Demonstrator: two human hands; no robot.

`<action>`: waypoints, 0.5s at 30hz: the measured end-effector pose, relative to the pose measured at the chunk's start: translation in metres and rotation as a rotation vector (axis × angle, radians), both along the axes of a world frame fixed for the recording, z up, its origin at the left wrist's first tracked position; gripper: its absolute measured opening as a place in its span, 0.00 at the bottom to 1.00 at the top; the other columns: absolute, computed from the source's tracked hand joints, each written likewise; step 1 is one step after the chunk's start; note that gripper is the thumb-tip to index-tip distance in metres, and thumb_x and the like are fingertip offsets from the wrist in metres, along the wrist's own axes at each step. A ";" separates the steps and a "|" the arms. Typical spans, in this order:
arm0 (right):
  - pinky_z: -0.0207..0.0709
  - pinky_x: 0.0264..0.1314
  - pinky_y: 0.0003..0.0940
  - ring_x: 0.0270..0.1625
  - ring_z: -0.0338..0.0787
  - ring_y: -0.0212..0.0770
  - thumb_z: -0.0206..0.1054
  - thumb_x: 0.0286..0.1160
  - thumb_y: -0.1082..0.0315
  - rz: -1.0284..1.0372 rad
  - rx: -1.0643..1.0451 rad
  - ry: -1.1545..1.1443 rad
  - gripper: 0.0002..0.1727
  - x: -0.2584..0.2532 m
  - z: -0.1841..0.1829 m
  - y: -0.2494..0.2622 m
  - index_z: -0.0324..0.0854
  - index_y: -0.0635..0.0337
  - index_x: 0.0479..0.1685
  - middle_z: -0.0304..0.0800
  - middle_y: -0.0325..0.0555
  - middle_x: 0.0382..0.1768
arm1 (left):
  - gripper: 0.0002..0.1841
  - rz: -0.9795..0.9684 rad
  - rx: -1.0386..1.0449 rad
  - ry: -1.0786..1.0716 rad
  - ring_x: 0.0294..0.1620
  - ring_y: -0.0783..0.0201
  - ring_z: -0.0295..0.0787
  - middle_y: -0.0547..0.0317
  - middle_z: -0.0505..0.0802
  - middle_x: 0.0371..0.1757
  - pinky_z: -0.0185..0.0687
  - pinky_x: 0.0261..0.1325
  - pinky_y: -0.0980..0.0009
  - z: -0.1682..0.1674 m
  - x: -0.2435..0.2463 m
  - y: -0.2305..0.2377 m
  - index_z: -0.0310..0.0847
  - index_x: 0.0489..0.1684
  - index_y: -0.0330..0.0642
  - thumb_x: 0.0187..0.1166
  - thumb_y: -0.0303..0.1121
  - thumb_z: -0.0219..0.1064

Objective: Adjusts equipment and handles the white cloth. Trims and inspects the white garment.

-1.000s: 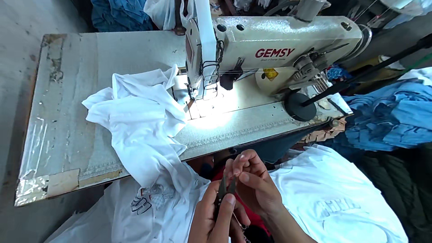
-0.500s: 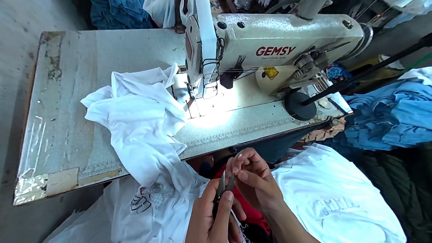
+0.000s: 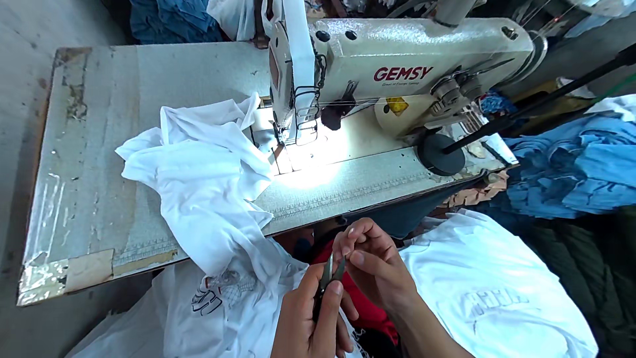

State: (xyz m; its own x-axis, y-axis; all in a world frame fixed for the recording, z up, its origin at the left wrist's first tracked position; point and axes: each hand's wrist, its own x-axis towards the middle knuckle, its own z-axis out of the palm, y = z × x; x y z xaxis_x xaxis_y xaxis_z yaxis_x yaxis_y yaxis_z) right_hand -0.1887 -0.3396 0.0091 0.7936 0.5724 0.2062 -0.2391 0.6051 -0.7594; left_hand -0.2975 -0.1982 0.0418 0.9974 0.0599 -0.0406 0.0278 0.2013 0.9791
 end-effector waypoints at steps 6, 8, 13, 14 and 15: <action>0.86 0.57 0.32 0.50 0.91 0.34 0.68 0.78 0.74 0.008 -0.010 0.002 0.12 0.001 0.000 0.000 0.82 0.56 0.58 0.90 0.42 0.46 | 0.11 -0.001 0.051 -0.004 0.17 0.74 0.84 0.63 0.93 0.34 0.82 0.15 0.79 0.000 0.000 0.001 0.73 0.60 0.38 0.94 0.32 0.49; 0.86 0.57 0.32 0.50 0.91 0.35 0.69 0.78 0.74 0.003 -0.004 0.008 0.12 0.001 0.000 0.000 0.83 0.56 0.58 0.90 0.42 0.46 | 0.11 0.002 0.058 -0.010 0.17 0.74 0.84 0.63 0.93 0.34 0.82 0.15 0.79 -0.001 0.001 0.001 0.73 0.60 0.37 0.94 0.32 0.50; 0.85 0.56 0.30 0.50 0.91 0.33 0.68 0.78 0.74 0.025 -0.032 -0.005 0.12 0.002 -0.001 -0.001 0.83 0.56 0.58 0.91 0.42 0.46 | 0.11 -0.009 0.093 -0.036 0.17 0.75 0.84 0.64 0.93 0.34 0.83 0.16 0.80 -0.001 0.001 0.002 0.74 0.61 0.37 0.94 0.32 0.50; 0.85 0.56 0.29 0.50 0.91 0.32 0.68 0.79 0.73 0.041 -0.045 -0.008 0.12 0.001 -0.001 -0.001 0.83 0.56 0.58 0.91 0.42 0.46 | 0.11 -0.015 0.102 -0.044 0.18 0.75 0.84 0.63 0.93 0.35 0.83 0.16 0.80 0.000 0.001 0.002 0.74 0.60 0.36 0.94 0.32 0.50; 0.86 0.56 0.29 0.50 0.91 0.32 0.68 0.80 0.73 0.055 -0.044 0.007 0.11 0.000 -0.002 -0.001 0.83 0.56 0.58 0.91 0.42 0.47 | 0.11 -0.020 0.117 -0.045 0.18 0.75 0.84 0.64 0.93 0.35 0.83 0.17 0.80 0.001 0.001 0.003 0.75 0.60 0.37 0.94 0.33 0.50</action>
